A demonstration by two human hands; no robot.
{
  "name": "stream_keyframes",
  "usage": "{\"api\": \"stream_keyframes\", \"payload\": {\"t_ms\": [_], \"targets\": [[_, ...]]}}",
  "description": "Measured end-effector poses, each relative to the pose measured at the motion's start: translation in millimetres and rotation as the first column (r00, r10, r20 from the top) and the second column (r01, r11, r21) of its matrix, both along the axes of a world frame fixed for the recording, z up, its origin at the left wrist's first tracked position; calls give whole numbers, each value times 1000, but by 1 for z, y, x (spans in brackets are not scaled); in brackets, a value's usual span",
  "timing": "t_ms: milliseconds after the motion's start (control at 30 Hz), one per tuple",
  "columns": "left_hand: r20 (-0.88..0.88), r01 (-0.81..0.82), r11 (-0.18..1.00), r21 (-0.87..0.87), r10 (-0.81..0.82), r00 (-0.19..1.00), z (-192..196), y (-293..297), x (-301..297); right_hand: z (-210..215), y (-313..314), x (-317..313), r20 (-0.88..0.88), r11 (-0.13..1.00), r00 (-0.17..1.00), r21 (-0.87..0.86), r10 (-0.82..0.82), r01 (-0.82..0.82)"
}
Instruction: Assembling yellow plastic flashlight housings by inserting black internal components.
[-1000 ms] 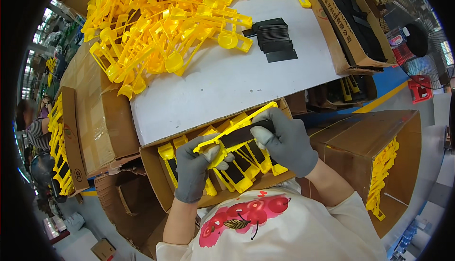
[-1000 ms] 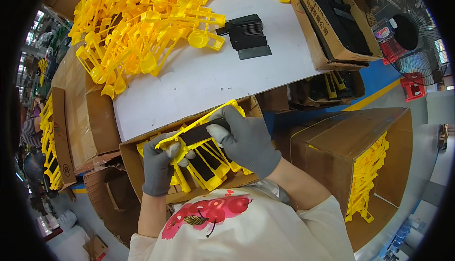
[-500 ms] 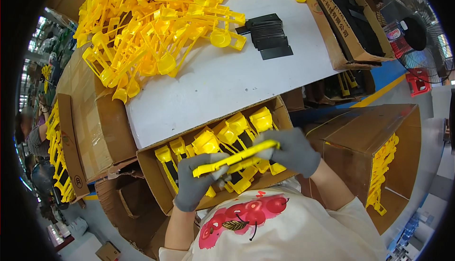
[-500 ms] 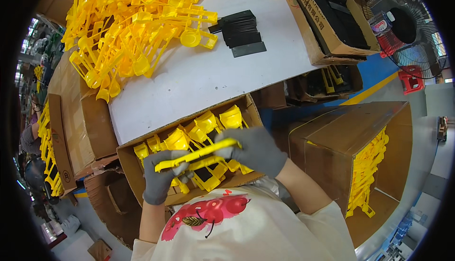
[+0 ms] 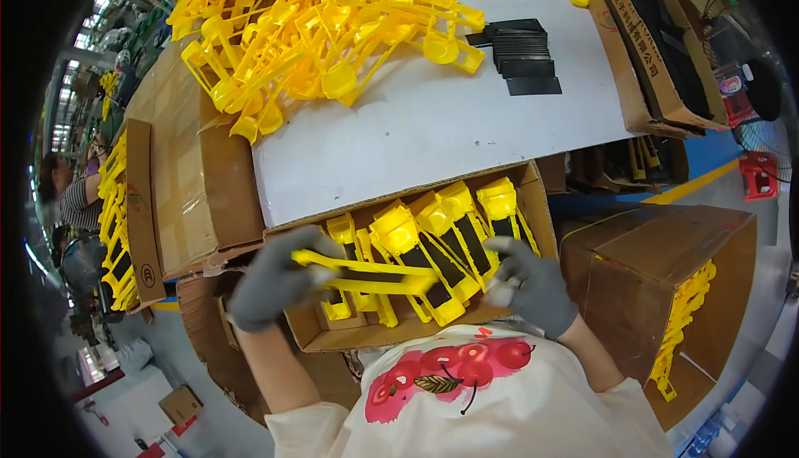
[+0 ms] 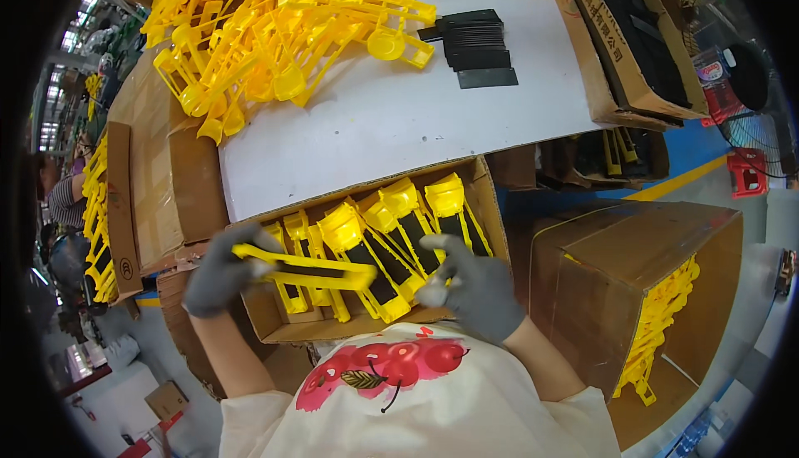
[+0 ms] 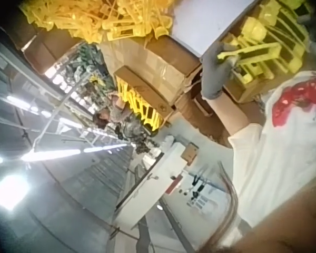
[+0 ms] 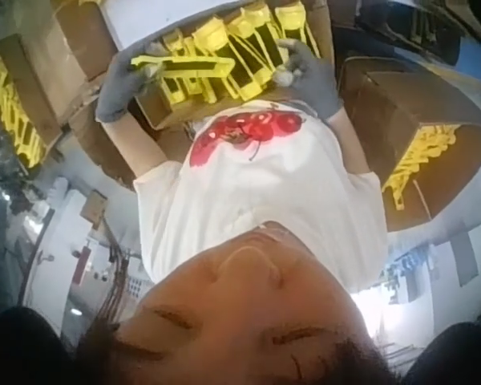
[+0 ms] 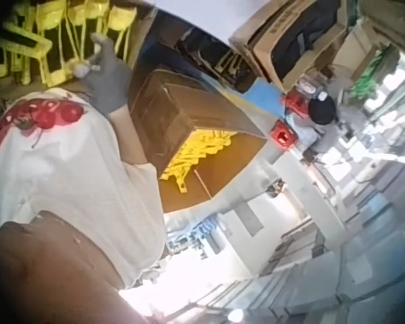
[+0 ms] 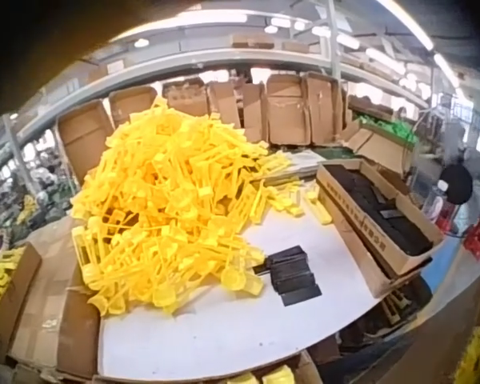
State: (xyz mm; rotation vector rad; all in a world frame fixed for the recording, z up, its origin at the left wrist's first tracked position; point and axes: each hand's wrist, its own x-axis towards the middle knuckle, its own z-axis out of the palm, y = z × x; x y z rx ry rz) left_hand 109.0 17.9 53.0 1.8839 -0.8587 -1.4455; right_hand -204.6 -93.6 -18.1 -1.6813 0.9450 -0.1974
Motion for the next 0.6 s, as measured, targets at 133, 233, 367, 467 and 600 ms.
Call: {"api": "stream_keyframes", "payload": {"t_ms": [133, 233, 367, 467, 600], "targets": [[118, 118, 912, 392, -177, 977, -12, -1, 45, 4, -18, 8, -2, 999, 1000, -25, -23, 23], [170, 244, 900, 360, -321, 932, -72, -5, 40, 5, -20, 18, -27, 990, 1000, -139, 10, -14], [656, 382, 906, 183, -402, 639, -96, -8, -12, -9, -24, 17, -62, 983, 998, -183, -1, -10], [727, 281, 941, 189, -326, 604, -78, -7, -26, -8, -28, 17, -77, 982, 997, -190, -7, -7], [793, 296, 955, -15, -169, 586, -44, -26, -9, 1, -54, 13, -53, 959, 993, -270, -107, 89]]}}
